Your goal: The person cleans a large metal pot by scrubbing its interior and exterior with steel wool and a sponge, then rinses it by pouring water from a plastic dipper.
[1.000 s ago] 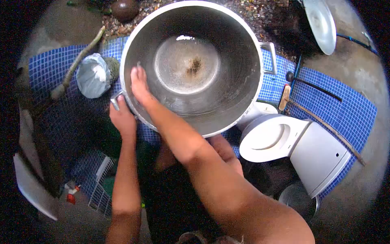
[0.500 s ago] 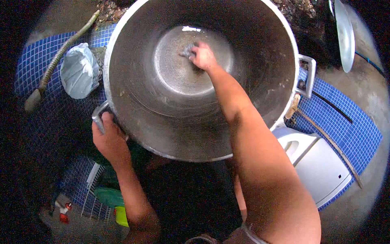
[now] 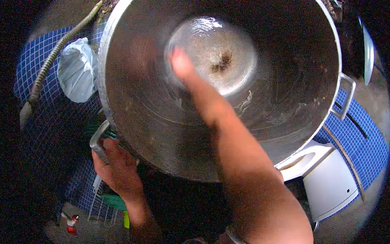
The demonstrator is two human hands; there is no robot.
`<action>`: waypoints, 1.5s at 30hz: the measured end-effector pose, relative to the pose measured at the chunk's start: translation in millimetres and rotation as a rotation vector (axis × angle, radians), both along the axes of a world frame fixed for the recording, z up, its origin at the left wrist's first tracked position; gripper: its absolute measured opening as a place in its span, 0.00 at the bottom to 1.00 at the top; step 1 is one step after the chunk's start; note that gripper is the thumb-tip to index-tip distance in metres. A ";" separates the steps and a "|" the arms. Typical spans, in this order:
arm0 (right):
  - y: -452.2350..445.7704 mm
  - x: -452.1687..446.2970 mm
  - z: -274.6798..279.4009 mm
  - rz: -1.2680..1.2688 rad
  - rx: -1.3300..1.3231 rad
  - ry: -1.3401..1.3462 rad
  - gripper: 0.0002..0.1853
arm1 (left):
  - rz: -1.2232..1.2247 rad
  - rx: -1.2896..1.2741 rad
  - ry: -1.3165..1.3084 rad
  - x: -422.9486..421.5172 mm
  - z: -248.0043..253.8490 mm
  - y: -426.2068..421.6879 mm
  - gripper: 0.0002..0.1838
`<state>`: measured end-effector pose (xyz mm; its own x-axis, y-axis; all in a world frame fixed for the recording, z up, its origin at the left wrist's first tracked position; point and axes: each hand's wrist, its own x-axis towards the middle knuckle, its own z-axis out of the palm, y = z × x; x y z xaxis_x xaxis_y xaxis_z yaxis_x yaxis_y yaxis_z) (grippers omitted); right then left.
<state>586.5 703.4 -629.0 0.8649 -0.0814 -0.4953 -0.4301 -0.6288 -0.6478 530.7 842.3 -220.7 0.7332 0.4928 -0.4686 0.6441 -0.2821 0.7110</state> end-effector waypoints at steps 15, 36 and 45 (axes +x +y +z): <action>-149.7 -93.7 -15.0 0.533 -0.333 -0.241 0.10 | 0.084 0.080 -0.032 6.9 -3.9 -12.8 0.13; -151.3 -134.0 -18.0 0.160 -0.430 0.025 0.14 | 0.053 0.079 -0.015 10.7 -0.6 -12.7 0.09; -141.9 -166.0 -23.2 0.458 -0.405 -0.052 0.15 | -0.021 0.064 -0.049 9.2 -4.0 -5.3 0.14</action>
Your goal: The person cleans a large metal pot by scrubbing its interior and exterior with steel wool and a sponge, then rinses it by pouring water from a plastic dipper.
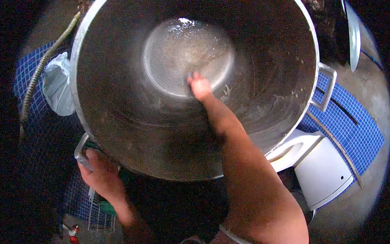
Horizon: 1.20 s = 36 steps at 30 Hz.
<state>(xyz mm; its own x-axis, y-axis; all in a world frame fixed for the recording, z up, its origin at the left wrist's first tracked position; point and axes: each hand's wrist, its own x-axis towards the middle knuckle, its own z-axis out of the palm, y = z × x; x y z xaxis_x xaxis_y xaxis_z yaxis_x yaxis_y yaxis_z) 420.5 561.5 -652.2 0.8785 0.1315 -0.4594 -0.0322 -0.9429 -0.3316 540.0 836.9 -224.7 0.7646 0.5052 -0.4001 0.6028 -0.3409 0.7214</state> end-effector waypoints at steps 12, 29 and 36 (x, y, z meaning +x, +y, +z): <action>-20.8 7.3 17.6 -0.034 -0.026 -0.044 0.10 | 0.032 0.002 -0.028 -4.6 -4.9 5.8 0.13; 44.6 21.5 -17.5 -0.320 -0.094 0.014 0.11 | 0.007 -0.072 -0.038 -5.8 -5.2 5.4 0.19; -35.1 96.5 32.8 -0.589 -0.160 -0.014 0.12 | 0.006 -0.056 -0.014 -1.1 0.5 0.7 0.19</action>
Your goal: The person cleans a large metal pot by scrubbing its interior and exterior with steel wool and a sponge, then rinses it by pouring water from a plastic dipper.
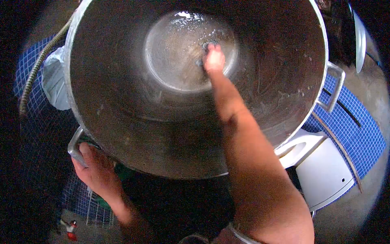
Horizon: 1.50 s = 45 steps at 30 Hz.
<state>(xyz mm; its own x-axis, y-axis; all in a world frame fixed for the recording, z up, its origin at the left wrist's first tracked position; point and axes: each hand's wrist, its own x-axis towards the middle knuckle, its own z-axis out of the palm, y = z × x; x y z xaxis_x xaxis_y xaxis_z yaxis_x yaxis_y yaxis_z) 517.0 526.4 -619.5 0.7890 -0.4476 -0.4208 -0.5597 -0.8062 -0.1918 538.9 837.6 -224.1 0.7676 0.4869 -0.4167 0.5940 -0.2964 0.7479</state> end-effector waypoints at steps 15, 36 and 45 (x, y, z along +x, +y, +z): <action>112.6 -55.2 -19.1 0.689 0.275 0.107 0.14 | 0.014 0.127 0.045 7.5 1.3 -4.0 0.09; 19.4 -80.2 -33.0 -0.071 0.003 0.157 0.17 | -0.004 0.053 -0.047 0.4 -4.6 -2.2 0.16; -20.7 95.5 -72.2 -0.322 -0.115 -0.382 0.11 | 0.058 0.013 0.071 -2.2 2.5 -0.6 0.11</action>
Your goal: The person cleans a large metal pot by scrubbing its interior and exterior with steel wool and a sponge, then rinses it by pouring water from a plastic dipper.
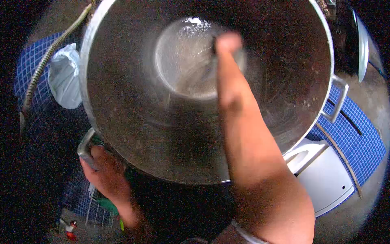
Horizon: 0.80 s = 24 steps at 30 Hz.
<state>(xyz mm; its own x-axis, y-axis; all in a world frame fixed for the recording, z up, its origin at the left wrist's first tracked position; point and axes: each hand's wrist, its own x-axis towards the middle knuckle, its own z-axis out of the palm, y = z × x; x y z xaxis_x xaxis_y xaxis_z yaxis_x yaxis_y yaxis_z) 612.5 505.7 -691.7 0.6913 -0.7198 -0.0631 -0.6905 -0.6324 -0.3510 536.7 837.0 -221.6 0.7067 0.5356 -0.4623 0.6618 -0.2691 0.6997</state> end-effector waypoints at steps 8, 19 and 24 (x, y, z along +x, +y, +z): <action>134.7 -171.0 67.6 1.293 0.355 0.707 0.22 | -0.097 0.007 0.011 -0.8 -3.5 9.9 0.12; 27.4 -122.1 17.7 0.922 -0.027 0.825 0.16 | -0.056 -0.014 0.015 7.4 3.8 -4.1 0.10; 249.5 -27.4 37.7 0.201 0.713 -0.027 0.14 | -0.109 0.103 -0.032 8.4 2.3 -8.1 0.10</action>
<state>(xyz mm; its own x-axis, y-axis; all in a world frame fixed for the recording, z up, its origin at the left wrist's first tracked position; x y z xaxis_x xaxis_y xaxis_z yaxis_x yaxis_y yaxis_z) 585.1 755.2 -654.0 0.8136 -0.3697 -0.4488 -0.5704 -0.3578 -0.7393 545.2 828.9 -219.3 0.7767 0.4980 -0.3857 0.6026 -0.4095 0.6850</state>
